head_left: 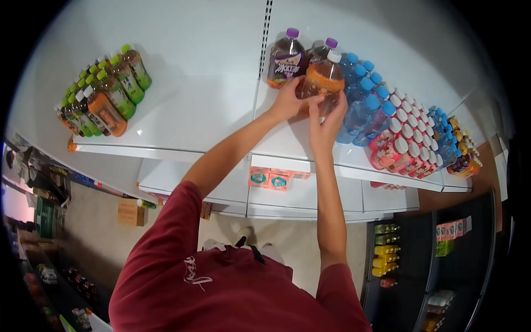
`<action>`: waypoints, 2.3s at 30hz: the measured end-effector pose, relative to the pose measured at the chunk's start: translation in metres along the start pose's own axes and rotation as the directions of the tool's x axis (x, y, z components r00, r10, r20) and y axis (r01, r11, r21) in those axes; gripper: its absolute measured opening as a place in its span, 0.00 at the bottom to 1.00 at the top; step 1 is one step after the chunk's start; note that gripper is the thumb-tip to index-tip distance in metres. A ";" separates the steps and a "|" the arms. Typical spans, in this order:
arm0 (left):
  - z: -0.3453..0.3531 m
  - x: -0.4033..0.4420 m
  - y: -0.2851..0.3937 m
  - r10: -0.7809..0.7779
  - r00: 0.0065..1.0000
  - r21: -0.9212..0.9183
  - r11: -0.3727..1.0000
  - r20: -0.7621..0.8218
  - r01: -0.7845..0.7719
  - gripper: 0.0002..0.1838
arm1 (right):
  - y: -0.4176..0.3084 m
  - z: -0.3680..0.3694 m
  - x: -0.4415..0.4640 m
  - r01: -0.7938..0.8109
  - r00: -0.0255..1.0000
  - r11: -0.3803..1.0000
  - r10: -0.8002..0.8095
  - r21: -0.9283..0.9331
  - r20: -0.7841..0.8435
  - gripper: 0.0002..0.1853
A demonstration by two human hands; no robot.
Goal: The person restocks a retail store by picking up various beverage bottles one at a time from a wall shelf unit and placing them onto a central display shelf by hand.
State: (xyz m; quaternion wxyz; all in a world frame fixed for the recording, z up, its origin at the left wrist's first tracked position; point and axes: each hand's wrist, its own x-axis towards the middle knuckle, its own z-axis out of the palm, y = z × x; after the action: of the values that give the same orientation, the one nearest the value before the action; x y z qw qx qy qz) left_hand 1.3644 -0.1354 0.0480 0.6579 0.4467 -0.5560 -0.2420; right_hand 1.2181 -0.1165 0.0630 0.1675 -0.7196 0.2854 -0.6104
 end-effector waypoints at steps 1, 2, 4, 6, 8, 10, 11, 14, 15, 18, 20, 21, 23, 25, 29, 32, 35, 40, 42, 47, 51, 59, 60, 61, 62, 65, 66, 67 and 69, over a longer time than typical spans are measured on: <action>-0.002 -0.001 0.001 0.018 1.000 0.058 0.998 0.006 -0.018 0.43 | -0.002 0.000 -0.001 0.013 1.000 1.000 -0.014 0.010 0.002 0.41; -0.004 -0.002 0.004 0.041 0.999 0.116 0.992 0.013 -0.042 0.42 | -0.004 -0.001 -0.001 0.016 1.000 1.000 -0.016 0.015 0.009 0.40; -0.007 -0.004 0.011 -0.003 1.000 0.205 0.979 -0.025 0.008 0.40 | -0.006 -0.003 0.000 0.028 0.999 0.999 -0.029 0.026 0.018 0.39; -0.010 -0.006 0.021 -0.003 0.998 0.314 0.949 -0.060 0.022 0.38 | -0.006 -0.003 -0.001 -0.015 1.000 0.997 0.013 0.074 0.029 0.38; -0.012 -0.010 0.030 0.038 0.996 0.441 0.897 -0.085 0.003 0.35 | -0.006 -0.004 -0.001 -0.056 0.998 0.991 0.052 0.123 0.030 0.37; -0.014 -0.012 0.038 0.018 0.998 0.478 0.878 -0.067 0.017 0.35 | -0.003 -0.003 -0.001 -0.090 0.996 0.980 0.086 0.175 0.028 0.36; -0.015 -0.012 0.040 0.007 0.998 0.496 0.868 -0.061 0.024 0.36 | 0.000 -0.001 -0.001 -0.107 0.994 0.970 0.103 0.219 0.031 0.36; -0.015 -0.009 0.026 0.082 0.996 0.389 0.919 -0.034 -0.062 0.34 | -0.002 0.002 0.001 -0.159 0.987 0.919 0.148 0.362 0.059 0.35; -0.014 -0.009 0.022 0.106 0.994 0.335 0.938 -0.030 -0.090 0.35 | -0.008 0.003 0.002 -0.184 0.983 0.892 0.166 0.413 0.079 0.35; -0.014 -0.019 0.020 0.107 0.994 0.249 0.964 -0.021 -0.099 0.37 | -0.017 0.002 0.003 -0.246 0.969 0.833 0.214 0.495 0.121 0.37; -0.020 -0.014 0.027 0.054 0.998 0.312 0.948 0.025 -0.059 0.38 | -0.015 0.004 0.006 -0.259 0.965 0.822 0.239 0.508 0.107 0.38; -0.023 -0.012 0.033 0.043 0.997 0.270 0.961 0.057 -0.057 0.40 | -0.007 0.007 0.006 -0.264 0.963 0.826 0.252 0.498 0.094 0.37; -0.025 -0.022 0.043 0.015 0.992 0.179 0.983 0.124 -0.038 0.43 | 0.009 0.008 0.005 -0.288 0.957 0.815 0.265 0.503 0.119 0.36; -0.027 -0.029 0.046 0.109 0.987 0.192 0.973 0.117 -0.130 0.48 | 0.016 0.008 0.005 -0.324 0.946 0.780 0.264 0.535 0.188 0.35; -0.017 -0.083 0.097 0.138 0.989 0.144 0.979 0.057 -0.145 0.52 | -0.032 -0.022 -0.015 -0.091 0.996 0.768 0.084 0.634 0.042 0.37; -0.002 -0.132 0.157 0.249 0.967 -0.003 0.968 0.060 -0.249 0.55 | -0.077 -0.057 -0.037 -0.101 0.994 0.560 0.027 0.822 0.104 0.40; 0.020 -0.179 0.207 0.363 0.932 -0.032 0.932 0.017 -0.362 0.55 | -0.132 -0.087 -0.061 -0.152 0.988 0.428 0.069 0.891 0.136 0.38; 0.043 -0.250 0.244 0.283 0.959 0.140 0.951 -0.031 -0.276 0.55 | -0.163 -0.142 -0.110 -0.285 0.957 0.525 0.110 0.802 0.268 0.56; 0.056 -0.270 0.251 0.170 0.979 0.145 0.977 -0.111 -0.154 0.54 | -0.168 -0.145 -0.123 -0.367 0.929 0.395 0.200 0.842 0.311 0.56; 0.072 -0.284 0.254 0.128 0.977 0.258 0.963 -0.169 -0.081 0.54 | -0.185 -0.146 -0.146 -0.477 0.864 0.235 0.303 0.847 0.402 0.55; 0.090 -0.297 0.266 0.180 0.977 0.254 0.956 -0.118 -0.146 0.59 | -0.198 -0.149 -0.156 -0.517 0.844 0.175 0.269 0.838 0.464 0.55; 0.104 -0.331 0.330 0.167 0.918 0.271 0.960 -0.360 -0.068 0.53 | -0.241 -0.145 -0.183 -0.527 0.840 0.144 0.240 0.837 0.488 0.54; 0.093 -0.338 0.330 0.159 0.927 0.246 0.966 -0.339 -0.076 0.53 | -0.251 -0.142 -0.187 -0.524 0.842 0.138 0.236 0.840 0.486 0.54; 0.080 -0.346 0.328 0.152 0.935 0.223 0.971 -0.320 -0.082 0.52 | -0.261 -0.138 -0.193 -0.526 0.841 0.132 0.227 0.840 0.491 0.54; 0.067 -0.353 0.330 0.145 0.941 0.201 0.976 -0.306 -0.085 0.52 | -0.272 -0.134 -0.199 -0.530 0.839 0.119 0.218 0.840 0.498 0.54; 0.028 -0.386 0.354 0.185 0.918 0.206 0.972 -0.352 -0.116 0.51 | -0.311 -0.116 -0.218 -0.546 0.831 0.089 0.179 0.833 0.526 0.54; 0.014 -0.399 0.361 0.203 0.912 0.256 0.960 -0.357 -0.114 0.51 | -0.324 -0.109 -0.225 -0.555 0.827 0.079 0.159 0.828 0.540 0.54; 0.000 -0.413 0.367 0.223 0.904 0.307 0.946 -0.364 -0.110 0.51 | -0.338 -0.102 -0.233 -0.565 0.822 0.066 0.139 0.823 0.553 0.54; -0.028 -0.440 0.382 0.281 0.873 0.396 0.911 -0.399 -0.112 0.51 | -0.370 -0.085 -0.251 -0.590 0.806 0.039 0.091 0.807 0.585 0.54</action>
State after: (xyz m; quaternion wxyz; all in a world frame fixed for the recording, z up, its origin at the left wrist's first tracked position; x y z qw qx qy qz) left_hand 1.2068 0.4173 0.1492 0.6959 0.5434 -0.4675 0.0429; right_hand 1.1880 0.3360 0.1009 0.7875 -0.4385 -0.0535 -0.4298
